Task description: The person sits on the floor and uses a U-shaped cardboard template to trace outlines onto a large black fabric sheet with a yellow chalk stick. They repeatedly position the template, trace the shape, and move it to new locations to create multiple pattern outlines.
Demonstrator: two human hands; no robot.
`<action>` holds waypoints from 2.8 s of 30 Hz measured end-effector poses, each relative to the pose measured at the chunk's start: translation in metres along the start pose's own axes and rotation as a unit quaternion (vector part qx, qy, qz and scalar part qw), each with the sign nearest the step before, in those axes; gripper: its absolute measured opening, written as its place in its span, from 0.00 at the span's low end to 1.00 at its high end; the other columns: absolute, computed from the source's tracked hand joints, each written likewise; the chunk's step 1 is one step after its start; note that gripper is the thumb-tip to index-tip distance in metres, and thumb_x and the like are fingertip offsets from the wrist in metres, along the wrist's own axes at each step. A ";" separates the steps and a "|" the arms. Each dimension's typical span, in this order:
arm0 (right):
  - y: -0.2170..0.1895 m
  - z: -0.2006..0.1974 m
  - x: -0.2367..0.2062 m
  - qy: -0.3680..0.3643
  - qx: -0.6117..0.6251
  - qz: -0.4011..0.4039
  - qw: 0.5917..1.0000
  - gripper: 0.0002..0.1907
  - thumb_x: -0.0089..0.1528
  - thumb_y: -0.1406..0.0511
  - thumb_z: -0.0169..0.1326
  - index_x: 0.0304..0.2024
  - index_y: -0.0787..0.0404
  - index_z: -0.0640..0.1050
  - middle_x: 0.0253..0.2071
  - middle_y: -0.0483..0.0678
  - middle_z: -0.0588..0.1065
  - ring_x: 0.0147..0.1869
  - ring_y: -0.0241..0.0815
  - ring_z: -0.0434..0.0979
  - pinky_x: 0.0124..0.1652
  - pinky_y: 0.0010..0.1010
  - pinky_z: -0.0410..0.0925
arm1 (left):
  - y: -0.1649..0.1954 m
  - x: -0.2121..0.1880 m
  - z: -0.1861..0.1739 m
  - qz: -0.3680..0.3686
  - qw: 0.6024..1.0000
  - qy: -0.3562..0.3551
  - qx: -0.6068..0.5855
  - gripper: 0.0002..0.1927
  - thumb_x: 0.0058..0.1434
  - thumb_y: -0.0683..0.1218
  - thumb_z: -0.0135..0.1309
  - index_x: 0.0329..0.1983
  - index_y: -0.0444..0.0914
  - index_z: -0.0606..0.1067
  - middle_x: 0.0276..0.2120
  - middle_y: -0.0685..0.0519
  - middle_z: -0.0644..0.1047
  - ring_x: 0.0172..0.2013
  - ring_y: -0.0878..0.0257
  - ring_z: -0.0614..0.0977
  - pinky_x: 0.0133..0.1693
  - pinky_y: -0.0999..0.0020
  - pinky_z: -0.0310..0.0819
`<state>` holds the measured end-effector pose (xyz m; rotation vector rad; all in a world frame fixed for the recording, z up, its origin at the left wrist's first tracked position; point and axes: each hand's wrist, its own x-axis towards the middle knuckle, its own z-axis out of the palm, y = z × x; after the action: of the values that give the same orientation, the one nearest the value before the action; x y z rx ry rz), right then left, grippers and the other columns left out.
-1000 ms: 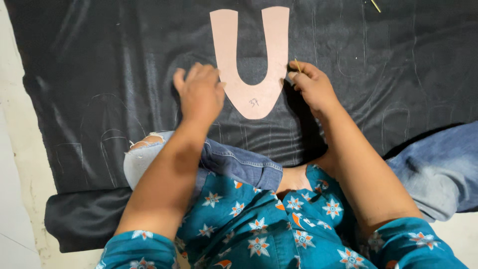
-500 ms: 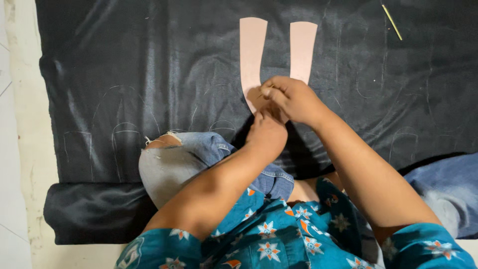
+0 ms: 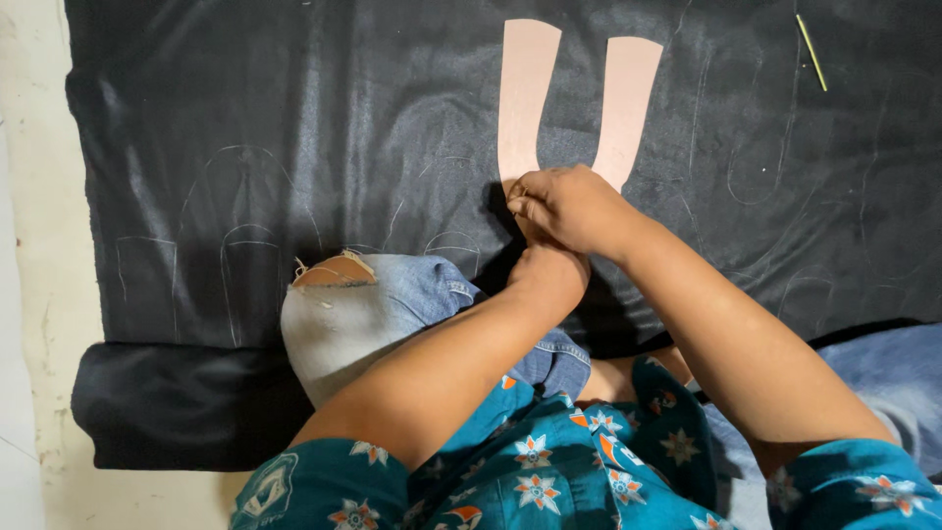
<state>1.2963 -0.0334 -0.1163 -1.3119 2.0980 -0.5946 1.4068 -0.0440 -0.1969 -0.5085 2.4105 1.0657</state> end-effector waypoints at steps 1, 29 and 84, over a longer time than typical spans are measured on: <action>0.001 0.001 0.003 0.003 -0.008 -0.013 1.000 0.09 0.62 0.62 0.57 0.41 0.60 0.81 0.39 0.54 0.81 0.44 0.57 0.81 0.45 0.43 0.72 | -0.001 0.001 0.002 0.009 1.000 -0.009 0.023 0.18 0.69 0.50 0.43 0.44 0.34 0.79 0.41 0.35 0.81 0.41 0.40 0.85 0.42 0.48 0.81; 0.008 -0.012 0.031 0.074 -0.147 -0.139 0.977 0.19 0.47 0.60 0.66 0.37 0.62 0.80 0.32 0.51 0.77 0.40 0.53 0.77 0.47 0.44 0.66 | -0.003 0.010 -0.017 0.036 0.990 0.138 0.015 0.16 0.67 0.43 0.46 0.52 0.25 0.72 0.51 0.31 0.72 0.45 0.42 0.79 0.48 0.56 0.77; 0.051 -0.072 0.155 0.180 -0.035 0.024 0.983 0.08 0.67 0.64 0.59 0.44 0.62 0.81 0.43 0.54 0.80 0.45 0.53 0.82 0.44 0.39 0.73 | -0.032 0.042 -0.161 -0.008 0.995 0.095 0.019 0.34 0.52 0.36 0.60 0.63 0.40 0.62 0.76 0.50 0.47 0.51 0.43 0.78 0.50 0.54 0.75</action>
<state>1.1614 -0.1490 -0.1342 -1.2617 2.4529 -0.7940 1.3470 -0.1931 -0.1420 -0.6421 2.5811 1.0037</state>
